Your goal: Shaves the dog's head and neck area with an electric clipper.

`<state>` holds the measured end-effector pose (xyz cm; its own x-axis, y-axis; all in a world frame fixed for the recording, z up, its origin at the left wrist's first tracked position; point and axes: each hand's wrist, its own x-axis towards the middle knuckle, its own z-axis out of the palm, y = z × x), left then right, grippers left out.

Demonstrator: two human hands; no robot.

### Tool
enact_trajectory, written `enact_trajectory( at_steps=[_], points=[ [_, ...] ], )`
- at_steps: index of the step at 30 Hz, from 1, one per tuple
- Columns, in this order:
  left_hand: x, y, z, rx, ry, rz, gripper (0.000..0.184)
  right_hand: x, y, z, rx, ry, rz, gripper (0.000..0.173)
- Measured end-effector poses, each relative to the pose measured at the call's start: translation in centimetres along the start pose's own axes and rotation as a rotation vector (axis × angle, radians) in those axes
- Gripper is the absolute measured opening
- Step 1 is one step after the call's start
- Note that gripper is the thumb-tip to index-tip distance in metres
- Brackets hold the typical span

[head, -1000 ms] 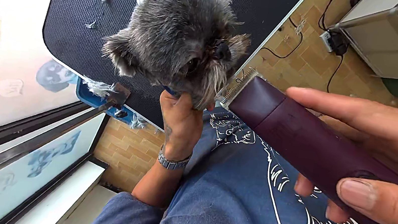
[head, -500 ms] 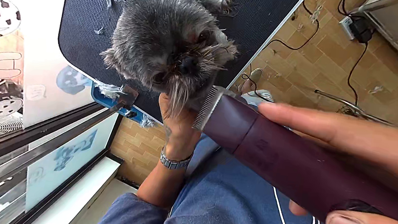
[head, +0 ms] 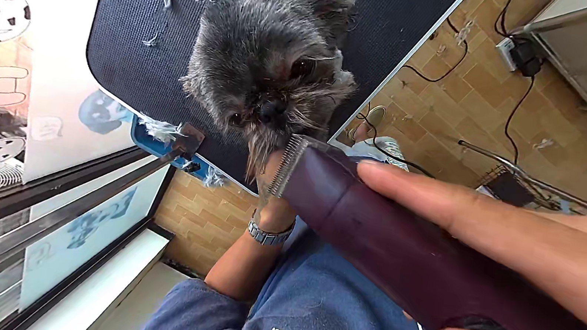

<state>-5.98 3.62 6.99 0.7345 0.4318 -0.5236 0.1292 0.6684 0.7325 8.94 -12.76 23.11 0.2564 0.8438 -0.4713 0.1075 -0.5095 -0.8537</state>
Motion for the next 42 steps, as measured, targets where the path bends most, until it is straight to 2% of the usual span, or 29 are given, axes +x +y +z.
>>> enact_trajectory(
  at_steps=[2,4,7,9,12,16,20,25,33,38,40,42],
  points=[
    [-0.1,1.0,0.5,0.073,-0.044,-0.054,0.018,-0.7,-0.2,-0.2,0.028,-0.052,0.085,0.066],
    [0.0,0.9,0.2,0.113,-0.114,-0.006,0.012,-0.9,-0.2,-0.2,0.098,-0.083,0.137,0.067],
    [1.6,0.6,1.0,0.048,-0.048,0.076,0.014,-0.1,-0.6,0.1,0.125,-0.052,0.117,0.066],
    [1.4,0.3,0.8,0.049,-0.058,0.074,0.009,0.6,-0.9,0.3,0.209,-0.010,0.110,0.067],
    [2.5,-1.3,0.1,-0.050,-0.034,0.115,0.010,0.3,-0.5,0.2,0.496,-0.057,0.132,0.066],
    [2.5,-0.8,0.9,-0.083,0.027,0.212,0.014,-0.8,0.7,-0.1,0.946,-0.119,0.264,0.064],
    [2.2,-0.2,1.5,-0.039,0.110,0.250,0.014,-0.4,1.6,0.0,1.148,-0.083,0.312,0.060],
    [2.1,-0.4,1.4,-0.122,0.076,0.253,0.007,-0.6,2.0,0.2,1.147,-0.082,0.301,0.060],
    [1.3,-0.7,1.4,0.031,0.125,0.287,0.015,-0.1,2.3,1.0,1.157,-0.058,0.282,0.058],
    [0.7,-0.6,1.2,-0.073,0.147,0.170,0.019,-0.9,2.1,1.4,1.089,-0.034,0.224,0.066],
    [0.5,-0.2,1.3,-0.018,0.144,0.152,0.008,-1.4,1.9,1.5,1.056,-0.050,0.237,0.067],
    [0.4,-0.1,1.5,-0.022,0.105,0.144,0.020,-1.5,1.7,1.8,1.041,-0.056,0.248,0.067]
  ],
)
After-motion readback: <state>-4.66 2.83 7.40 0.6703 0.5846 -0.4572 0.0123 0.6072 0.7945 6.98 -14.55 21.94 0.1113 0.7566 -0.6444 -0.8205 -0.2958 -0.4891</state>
